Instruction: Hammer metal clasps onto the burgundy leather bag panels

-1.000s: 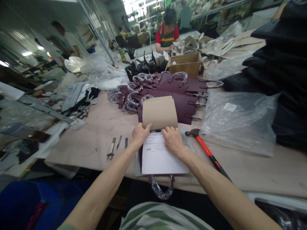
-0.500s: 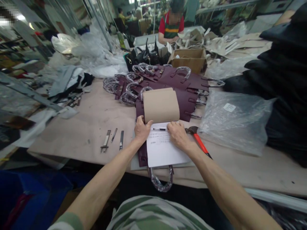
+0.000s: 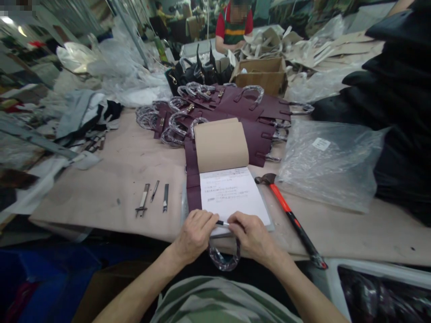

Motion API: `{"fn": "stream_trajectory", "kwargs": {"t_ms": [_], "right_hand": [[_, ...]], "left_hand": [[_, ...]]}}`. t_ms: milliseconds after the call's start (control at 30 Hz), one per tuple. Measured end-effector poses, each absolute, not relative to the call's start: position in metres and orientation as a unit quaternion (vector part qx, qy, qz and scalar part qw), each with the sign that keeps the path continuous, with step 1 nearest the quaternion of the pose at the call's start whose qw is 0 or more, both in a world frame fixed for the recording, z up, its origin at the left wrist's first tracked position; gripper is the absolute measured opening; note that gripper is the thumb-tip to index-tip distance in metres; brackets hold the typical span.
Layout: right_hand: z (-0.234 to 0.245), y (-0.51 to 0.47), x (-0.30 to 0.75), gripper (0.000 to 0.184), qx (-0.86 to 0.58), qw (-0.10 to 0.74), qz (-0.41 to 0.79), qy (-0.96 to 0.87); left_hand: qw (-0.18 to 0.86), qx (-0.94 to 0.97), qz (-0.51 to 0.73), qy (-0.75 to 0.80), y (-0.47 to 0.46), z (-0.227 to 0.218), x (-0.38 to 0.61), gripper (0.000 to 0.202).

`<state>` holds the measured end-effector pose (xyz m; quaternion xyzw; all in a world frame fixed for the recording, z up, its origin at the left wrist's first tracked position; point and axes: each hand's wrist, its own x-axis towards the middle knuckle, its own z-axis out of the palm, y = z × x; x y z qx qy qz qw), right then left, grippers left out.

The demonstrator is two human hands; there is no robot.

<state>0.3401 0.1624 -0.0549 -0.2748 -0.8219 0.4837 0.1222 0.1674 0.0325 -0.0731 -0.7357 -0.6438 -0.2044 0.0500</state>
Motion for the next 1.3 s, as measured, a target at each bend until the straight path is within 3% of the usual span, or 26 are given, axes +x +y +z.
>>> {"fn": "stream_trajectory", "kwargs": {"t_ms": [133, 233, 333, 500, 567, 733, 800, 1100, 1300], "right_hand": [[-0.049, 0.170, 0.355, 0.016, -0.310, 0.092, 0.614, -0.720], [-0.051, 0.177, 0.365, 0.034, -0.296, 0.065, 0.738, -0.603], [-0.056, 0.177, 0.365, 0.049, -0.263, 0.120, 0.804, -0.519], [-0.061, 0.161, 0.337, 0.029, -0.300, 0.218, 0.726, -0.580], [-0.064, 0.160, 0.328, 0.029, -0.318, 0.244, 0.688, -0.605], [-0.070, 0.189, 0.339, 0.027, -0.375, 0.431, 0.708, -0.416], [-0.067, 0.200, 0.344, 0.023, -0.362, 0.466, 0.711, -0.383], [-0.067, 0.188, 0.292, 0.030, -0.338, 0.438, 0.732, -0.398], [-0.088, 0.164, 0.285, 0.022, -0.407, 0.405, 0.548, -0.608]], "left_hand": [[0.046, -0.738, -0.199, -0.643, 0.025, -0.077, 0.167, 0.015], [0.041, -0.731, -0.237, -0.639, 0.024, -0.073, 0.165, 0.015], [0.049, -0.706, -0.282, -0.648, 0.027, -0.069, 0.167, 0.016], [0.058, -0.688, -0.283, -0.666, 0.037, -0.074, 0.177, 0.019], [0.060, -0.682, -0.279, -0.674, 0.039, -0.077, 0.179, 0.022], [0.046, -0.641, -0.321, -0.696, 0.028, -0.072, 0.173, 0.025], [0.034, -0.644, -0.349, -0.680, 0.029, -0.067, 0.168, 0.019], [-0.161, -0.614, -0.415, -0.652, 0.070, -0.095, 0.145, 0.015], [-0.147, -0.687, -0.380, -0.602, 0.058, -0.103, 0.128, 0.017]]}}
